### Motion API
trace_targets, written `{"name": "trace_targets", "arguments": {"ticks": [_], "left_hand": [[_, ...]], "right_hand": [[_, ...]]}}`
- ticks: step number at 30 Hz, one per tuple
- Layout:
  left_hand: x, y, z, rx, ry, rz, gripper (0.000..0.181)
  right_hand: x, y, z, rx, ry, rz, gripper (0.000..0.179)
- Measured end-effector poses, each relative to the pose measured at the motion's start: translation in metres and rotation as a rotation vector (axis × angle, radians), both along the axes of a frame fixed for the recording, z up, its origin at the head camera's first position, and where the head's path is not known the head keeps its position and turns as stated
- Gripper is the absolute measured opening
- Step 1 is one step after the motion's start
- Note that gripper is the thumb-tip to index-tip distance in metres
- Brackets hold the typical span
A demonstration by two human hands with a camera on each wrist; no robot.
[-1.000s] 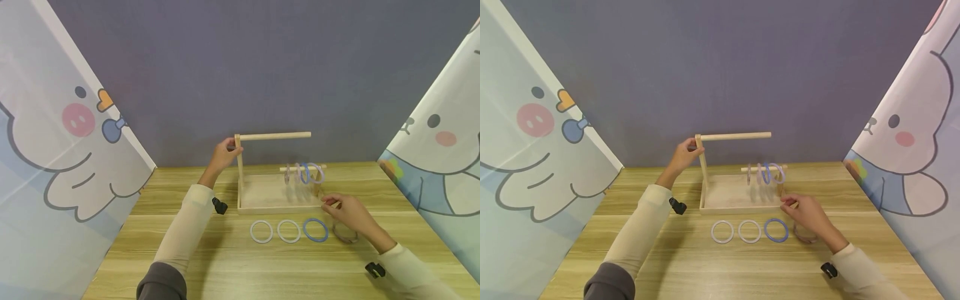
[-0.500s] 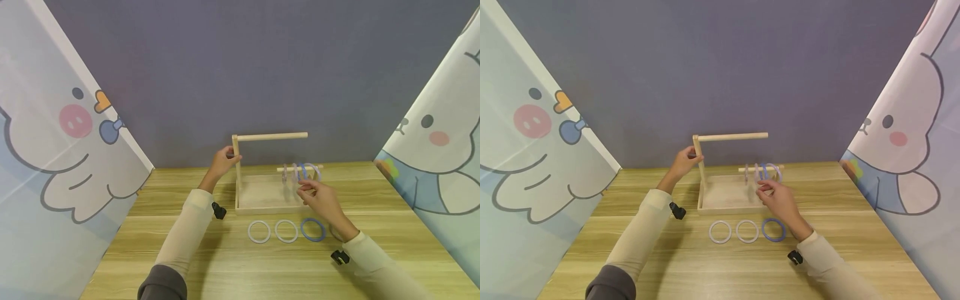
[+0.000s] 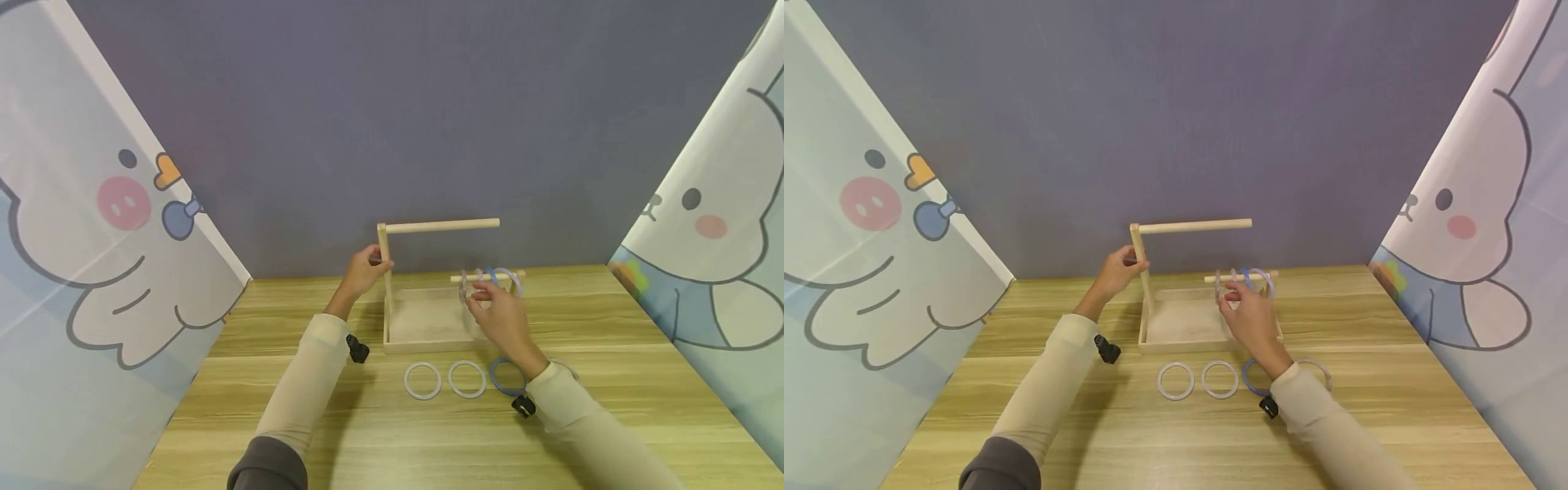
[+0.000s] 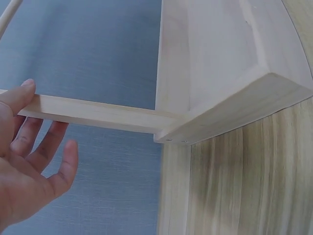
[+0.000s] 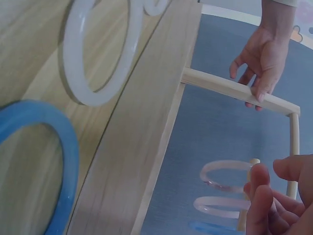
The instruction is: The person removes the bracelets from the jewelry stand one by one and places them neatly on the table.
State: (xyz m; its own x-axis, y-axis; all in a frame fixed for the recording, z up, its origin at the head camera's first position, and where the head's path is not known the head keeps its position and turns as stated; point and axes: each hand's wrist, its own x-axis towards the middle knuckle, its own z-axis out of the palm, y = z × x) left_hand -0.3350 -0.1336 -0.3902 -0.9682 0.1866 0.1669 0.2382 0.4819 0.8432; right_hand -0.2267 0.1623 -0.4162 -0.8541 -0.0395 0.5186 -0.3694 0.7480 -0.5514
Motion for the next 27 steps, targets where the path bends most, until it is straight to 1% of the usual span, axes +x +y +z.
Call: {"name": "trace_targets", "arguments": {"ticks": [5,8,13,20,27], "left_hand": [[-0.001,-0.002,-0.001,-0.028,0.004,-0.007,0.042],[-0.002,-0.002,-0.001,-0.042,0.011,-0.012,0.045],[-0.002,-0.002,-0.001,-0.048,0.005,-0.010,0.045],[-0.002,-0.003,0.000,-0.051,0.008,-0.019,0.045],[-0.004,-0.003,0.000,-0.051,0.010,-0.029,0.044]], "right_hand": [[-0.002,-0.007,-0.001,0.029,-0.044,-0.029,0.039],[-0.004,-0.011,-0.001,0.035,-0.045,-0.043,0.040],[-0.009,-0.015,-0.001,0.031,-0.055,-0.066,0.039],[-0.014,-0.018,-0.001,0.025,-0.069,-0.086,0.034],[-0.016,-0.021,0.000,0.022,-0.077,-0.090,0.029]]}}
